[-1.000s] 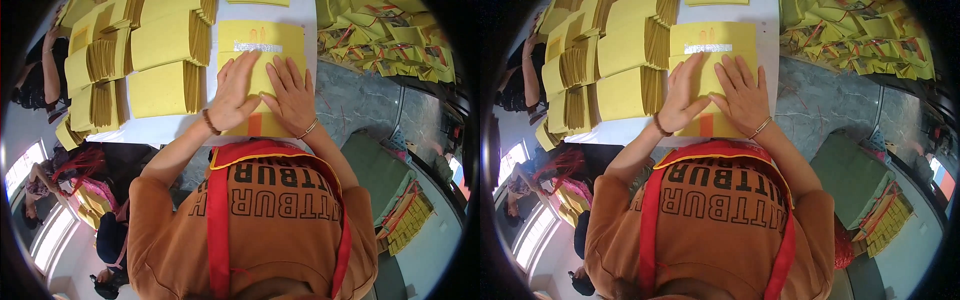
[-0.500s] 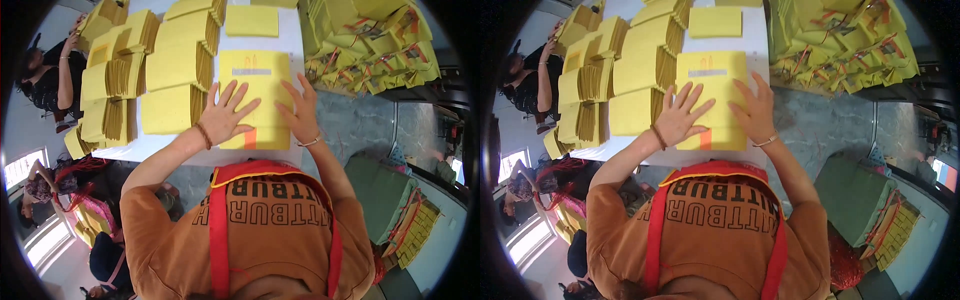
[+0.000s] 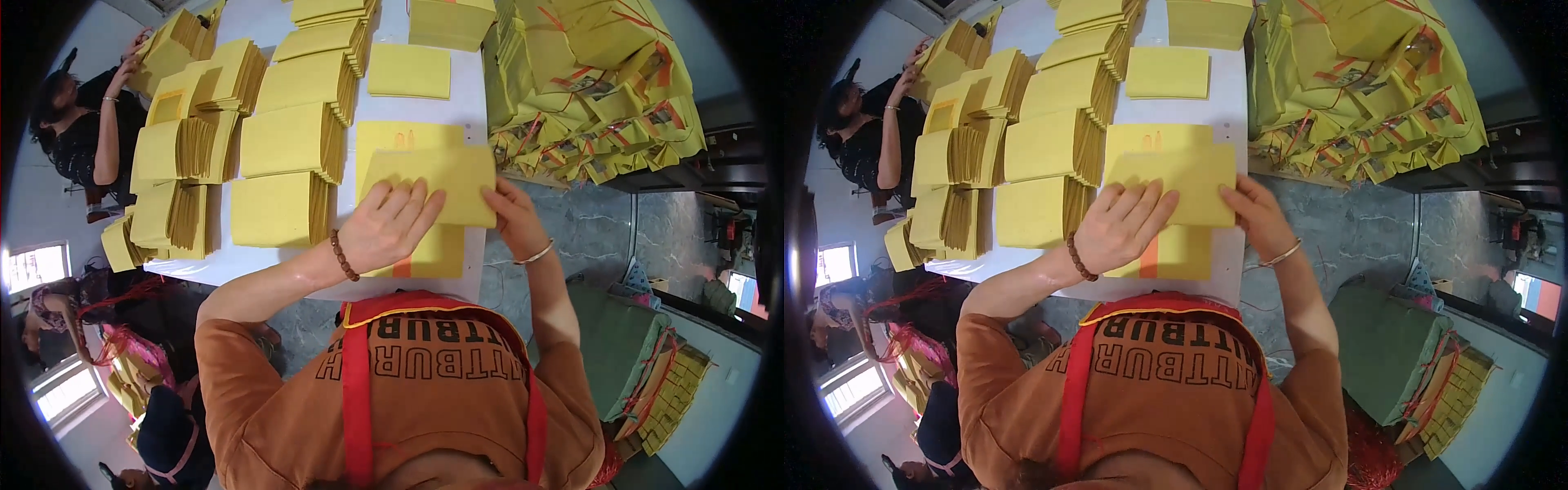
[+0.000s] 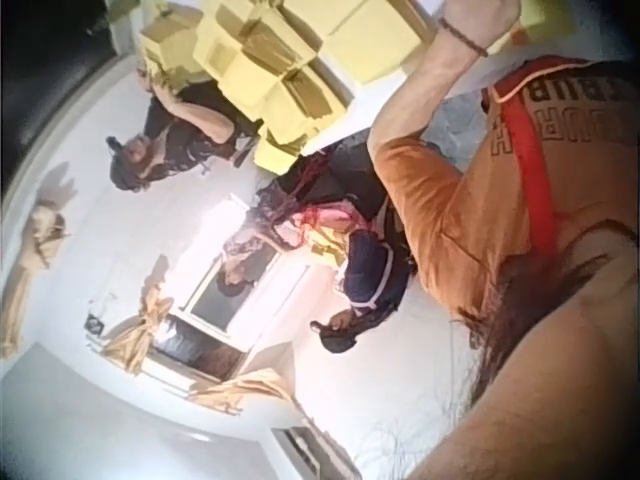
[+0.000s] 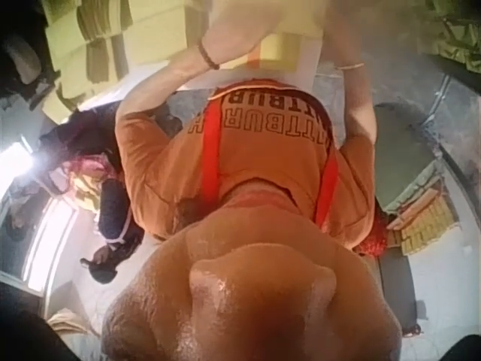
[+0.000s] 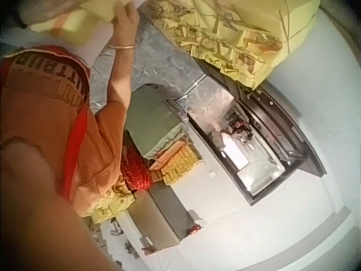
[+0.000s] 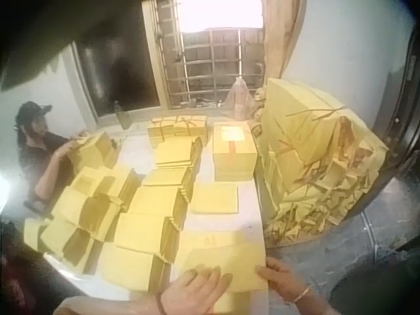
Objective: Folding and stacking yellow joss paper on a production table.
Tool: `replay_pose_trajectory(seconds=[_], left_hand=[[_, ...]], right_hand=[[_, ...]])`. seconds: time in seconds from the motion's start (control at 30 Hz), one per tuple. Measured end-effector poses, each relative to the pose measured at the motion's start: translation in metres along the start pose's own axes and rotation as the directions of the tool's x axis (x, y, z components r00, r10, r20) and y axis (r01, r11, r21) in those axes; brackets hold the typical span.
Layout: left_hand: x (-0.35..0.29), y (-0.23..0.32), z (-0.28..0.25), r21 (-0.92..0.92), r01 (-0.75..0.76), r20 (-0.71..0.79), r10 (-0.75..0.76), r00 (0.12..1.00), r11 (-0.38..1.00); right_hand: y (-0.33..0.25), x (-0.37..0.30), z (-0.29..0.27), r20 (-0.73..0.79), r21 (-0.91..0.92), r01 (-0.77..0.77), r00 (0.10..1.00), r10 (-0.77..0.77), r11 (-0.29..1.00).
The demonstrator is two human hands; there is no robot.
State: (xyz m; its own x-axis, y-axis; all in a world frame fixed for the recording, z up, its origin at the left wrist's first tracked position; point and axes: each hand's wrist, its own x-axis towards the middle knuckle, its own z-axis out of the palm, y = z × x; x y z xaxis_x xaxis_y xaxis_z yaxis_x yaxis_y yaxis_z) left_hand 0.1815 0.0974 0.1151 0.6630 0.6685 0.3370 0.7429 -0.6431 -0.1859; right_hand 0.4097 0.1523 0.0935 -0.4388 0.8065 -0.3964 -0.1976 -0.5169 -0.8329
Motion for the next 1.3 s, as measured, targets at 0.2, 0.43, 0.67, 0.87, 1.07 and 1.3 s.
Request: replay_pose_trajectory(seconds=[0.2,0.43,0.67,0.87,1.07,1.3], left_hand=[[0.002,0.005,0.010,-0.074,0.261,-0.021,-0.263,0.965,0.963],[-0.025,0.036,0.050,-0.397,0.351,0.166,-0.309,0.936,0.848],[-0.023,0.028,0.050,-0.463,0.407,0.246,-0.327,0.913,0.787],[-0.021,0.023,0.053,-0.470,0.396,0.242,-0.316,0.917,0.789],[-0.027,0.033,0.054,-0.438,0.392,0.214,-0.329,0.919,0.809],[-0.031,0.036,0.054,-0.417,0.334,0.144,-0.301,0.943,0.845]], right_hand=[[-0.055,0.096,-0.021,-0.039,-0.157,0.242,0.967,-0.250,0.958],[-0.006,0.257,-0.059,0.030,-0.132,0.229,0.973,-0.227,0.964],[0.011,0.301,-0.046,-0.138,-0.907,0.007,0.940,-0.312,0.420],[0.005,0.299,-0.027,-0.217,-0.970,-0.140,0.868,-0.447,0.200],[0.011,0.291,-0.031,-0.266,-0.963,-0.233,0.886,-0.379,0.133],[0.017,0.266,-0.078,-0.075,-0.871,0.279,0.739,-0.670,0.405]])
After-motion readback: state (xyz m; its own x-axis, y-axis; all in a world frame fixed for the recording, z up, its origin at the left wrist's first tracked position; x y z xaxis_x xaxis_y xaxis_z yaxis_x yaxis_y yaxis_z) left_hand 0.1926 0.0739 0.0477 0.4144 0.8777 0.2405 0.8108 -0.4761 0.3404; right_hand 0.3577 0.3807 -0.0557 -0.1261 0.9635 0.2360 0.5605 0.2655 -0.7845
